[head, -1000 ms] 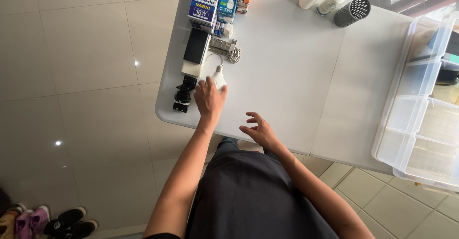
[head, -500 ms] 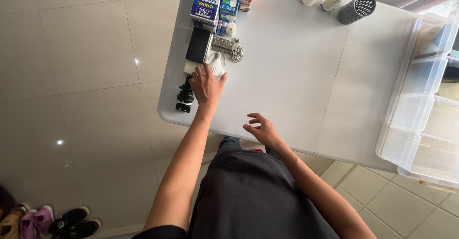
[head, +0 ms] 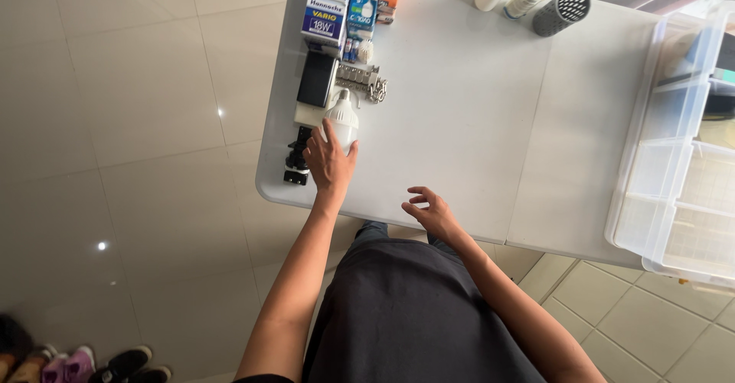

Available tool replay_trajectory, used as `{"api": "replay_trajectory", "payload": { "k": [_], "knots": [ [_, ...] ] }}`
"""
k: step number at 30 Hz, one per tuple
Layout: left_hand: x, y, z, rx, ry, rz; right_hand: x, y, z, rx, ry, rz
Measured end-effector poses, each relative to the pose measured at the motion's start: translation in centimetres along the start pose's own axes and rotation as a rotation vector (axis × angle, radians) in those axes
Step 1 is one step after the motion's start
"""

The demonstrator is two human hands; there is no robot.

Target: The person removes various items from a clear plastic storage container and places them on a white table. Items include a black camera mount, light bulb boxes, bottles, a power strip, a light bulb, and phone cases. The person arranges the items on the table in a neat row.

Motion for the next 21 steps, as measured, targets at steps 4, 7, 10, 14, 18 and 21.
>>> {"api": "replay_trajectory", "payload": {
  "k": [4,7,10,14,18,21],
  "knots": [
    [0.0,-0.4,-0.7,-0.014,-0.035,-0.001,0.4,1.3,0.5,-0.033,0.021,-0.010],
    [-0.3,-0.3,-1.1,0.003,-0.069,0.008,0.6,2.3,1.0,-0.074,0.046,-0.012],
    [-0.1,-0.2,-0.6,0.015,-0.078,0.005,0.9,3.2,1.1,-0.081,0.060,-0.011],
    [-0.5,1.0,1.8,0.066,0.038,-0.034,1.5,4.4,2.3,-0.177,0.094,-0.034],
    [1.5,3.7,5.1,0.154,0.223,-0.217,2.6,6.3,4.0,-0.202,0.130,-0.082],
    [3.1,6.5,5.3,0.231,0.244,-0.325,3.4,7.8,5.5,-0.254,0.178,-0.107]
  ]
}}
Point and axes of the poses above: each hand's wrist, its own x-axis away from the middle knuckle, its own z-axis out of the back of the hand, y = z × x, the point moved 9 cm from there along -x, towards the middle knuckle, and after that the axes turned 3 degrees about x, right-handed, at the moved point
